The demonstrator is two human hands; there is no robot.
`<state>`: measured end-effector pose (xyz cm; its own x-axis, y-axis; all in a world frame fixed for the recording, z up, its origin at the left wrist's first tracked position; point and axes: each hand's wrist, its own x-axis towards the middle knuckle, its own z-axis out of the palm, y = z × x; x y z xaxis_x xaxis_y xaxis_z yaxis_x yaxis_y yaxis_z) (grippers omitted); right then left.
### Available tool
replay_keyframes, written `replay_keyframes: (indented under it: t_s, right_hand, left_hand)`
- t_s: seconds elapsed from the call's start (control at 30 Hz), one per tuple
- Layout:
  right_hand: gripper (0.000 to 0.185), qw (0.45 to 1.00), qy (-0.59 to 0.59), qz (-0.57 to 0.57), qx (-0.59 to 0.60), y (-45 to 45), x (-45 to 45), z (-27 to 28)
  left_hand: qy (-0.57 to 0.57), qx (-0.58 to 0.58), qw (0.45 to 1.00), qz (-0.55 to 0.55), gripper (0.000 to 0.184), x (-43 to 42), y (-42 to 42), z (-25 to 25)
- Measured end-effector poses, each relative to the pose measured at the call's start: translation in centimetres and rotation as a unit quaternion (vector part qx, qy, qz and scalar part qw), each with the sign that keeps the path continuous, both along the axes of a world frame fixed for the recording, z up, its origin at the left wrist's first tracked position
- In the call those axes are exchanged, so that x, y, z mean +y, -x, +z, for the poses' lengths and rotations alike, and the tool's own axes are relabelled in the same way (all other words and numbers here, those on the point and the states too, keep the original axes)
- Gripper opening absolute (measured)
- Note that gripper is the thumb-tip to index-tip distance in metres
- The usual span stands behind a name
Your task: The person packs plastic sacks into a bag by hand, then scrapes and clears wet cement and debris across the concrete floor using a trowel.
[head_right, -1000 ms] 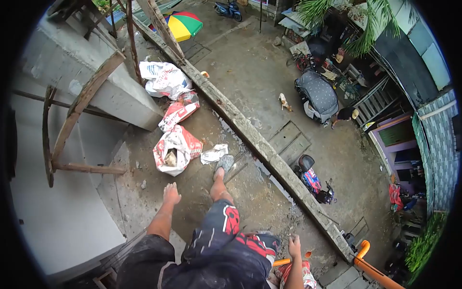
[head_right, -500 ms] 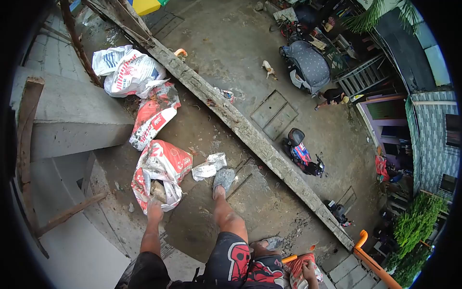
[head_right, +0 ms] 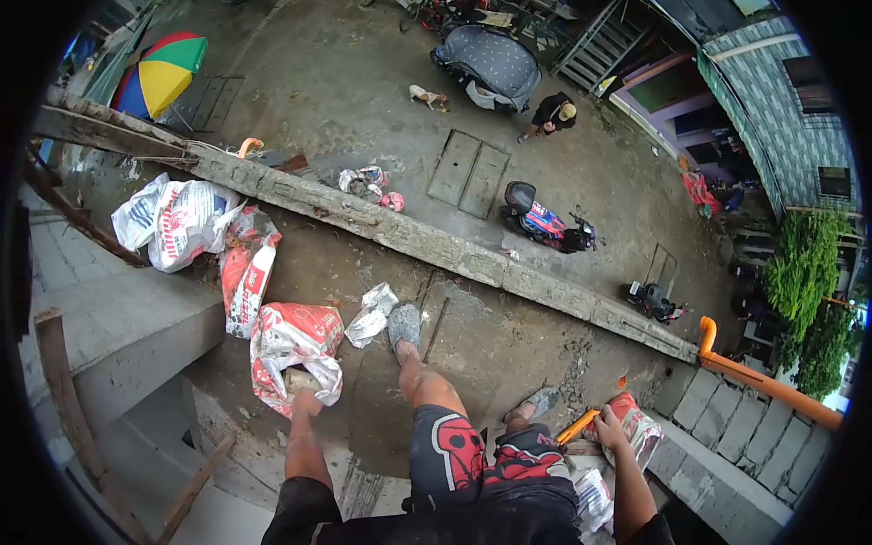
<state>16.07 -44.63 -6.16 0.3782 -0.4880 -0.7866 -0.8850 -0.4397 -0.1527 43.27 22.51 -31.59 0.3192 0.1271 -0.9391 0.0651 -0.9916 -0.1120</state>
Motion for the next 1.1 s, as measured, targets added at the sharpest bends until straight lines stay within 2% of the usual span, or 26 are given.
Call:
replay_keyframes:
  t_s: [0.03,0.1,0.13,0.2,0.27,0.3,0.33,0.37,0.4,0.43,0.47,0.5,0.53,0.57,0.6,0.63,0.67,0.7,0.73,0.8,0.83,0.97,1.03,1.07,1.1]
  right_hand:
    - [0.027,1.000,0.000,-0.025,0.005,0.5,0.5,0.3]
    - [0.026,0.998,-0.003,-0.061,0.004,2.7,0.5,-0.4]
    - [0.027,0.994,-0.025,-0.108,-0.017,6.7,-0.4,-2.9]
    - [0.029,0.983,-0.058,-0.165,-0.049,9.9,-0.6,-4.8]
    - [0.033,0.993,-0.053,-0.101,-0.001,11.4,0.8,-4.7]
    - [0.035,0.994,-0.040,-0.090,0.048,11.5,1.2,-4.2]
    - [0.035,0.993,-0.033,-0.111,0.035,13.2,0.7,-5.0]
    - [0.029,0.995,-0.018,-0.097,-0.019,15.0,0.2,-5.7]
    - [0.023,0.995,-0.008,-0.080,-0.063,17.5,0.9,-5.9]
    - [0.021,0.982,0.013,-0.179,-0.065,15.9,1.5,-2.0]
    - [0.020,0.975,0.050,-0.210,-0.059,18.7,1.7,-2.2]
    - [0.021,0.984,0.055,-0.167,-0.036,20.2,1.5,-1.4]
    - [0.026,0.985,0.056,-0.147,-0.070,21.8,2.0,-0.4]
    - [0.032,0.985,0.078,-0.143,-0.051,22.2,2.8,1.6]
    - [0.036,0.983,0.052,-0.175,0.017,22.5,3.3,4.1]
    - [0.036,0.975,0.030,-0.217,0.043,23.9,3.9,5.4]
    - [0.036,0.969,0.045,-0.238,0.050,25.4,4.9,6.1]
    - [0.036,0.963,0.043,-0.259,0.068,26.8,5.9,6.3]
    - [0.036,0.959,0.033,-0.270,0.080,28.4,7.0,6.0]
    - [0.036,0.942,0.014,-0.326,0.084,32.7,10.1,4.9]
    - [0.036,0.930,-0.005,-0.356,0.085,34.8,11.5,3.8]
    - [0.037,0.895,-0.065,-0.440,0.047,41.1,14.9,-1.2]
    - [0.040,0.869,-0.119,-0.473,0.084,43.1,13.8,-2.3]
    - [0.040,0.862,-0.123,-0.487,0.073,44.2,13.1,-4.1]
    - [0.042,0.883,-0.042,-0.457,0.099,45.3,13.0,-5.6]
  left_hand:
    - [-0.006,0.002,1.000,-0.011,0.042,0.2,-1.2,0.9]
    - [0.106,-0.072,0.991,-0.028,0.038,0.2,-4.2,3.1]
    - [0.102,-0.076,0.991,-0.041,0.038,0.1,-5.1,4.7]
    - [0.071,-0.177,0.981,-0.033,0.034,0.2,-6.9,8.7]
    - [0.038,-0.179,0.982,-0.053,0.032,0.1,-11.4,11.0]
    - [0.038,-0.140,0.985,-0.095,0.034,-0.8,-13.8,12.1]
    - [0.044,-0.107,0.984,-0.137,0.036,-3.3,-16.5,12.5]
    - [0.151,-0.173,0.967,-0.107,0.035,-4.8,-16.9,14.0]
    - [0.194,-0.193,0.947,-0.166,0.032,-3.5,-16.5,11.7]
    - [0.178,-0.195,0.954,-0.139,0.032,-5.3,-15.8,13.1]
    - [0.161,-0.200,0.961,-0.109,0.031,-7.0,-14.9,14.8]
    - [0.163,-0.196,0.959,-0.126,0.031,-7.6,-14.9,16.0]
    - [0.179,-0.187,0.957,-0.134,0.032,-8.0,-14.6,16.8]
    - [0.200,-0.162,0.954,-0.153,0.032,-9.6,-14.3,17.4]
    - [0.192,-0.115,0.964,-0.145,0.033,-14.2,-13.1,21.5]
    - [0.290,-0.095,0.941,-0.146,0.034,-13.8,-11.4,20.5]
    - [0.270,-0.111,0.947,-0.136,0.035,-20.1,-8.8,26.2]
    - [0.296,-0.119,0.934,-0.163,0.035,-19.8,-7.3,25.0]
    - [0.338,-0.110,0.921,-0.157,0.037,-20.2,-6.2,24.2]
    - [0.219,-0.103,0.938,-0.247,0.038,-22.7,-4.0,23.0]
    - [0.220,-0.105,0.933,-0.265,0.038,-25.5,-2.8,24.3]
    - [0.317,-0.051,0.867,-0.381,0.035,-39.8,4.3,28.2]
    - [0.399,-0.010,0.822,-0.405,0.034,-47.0,8.5,28.8]
    - [0.398,-0.012,0.814,-0.422,0.034,-51.0,10.5,28.3]
    - [0.335,0.013,0.814,-0.475,0.034,-55.2,12.5,28.0]
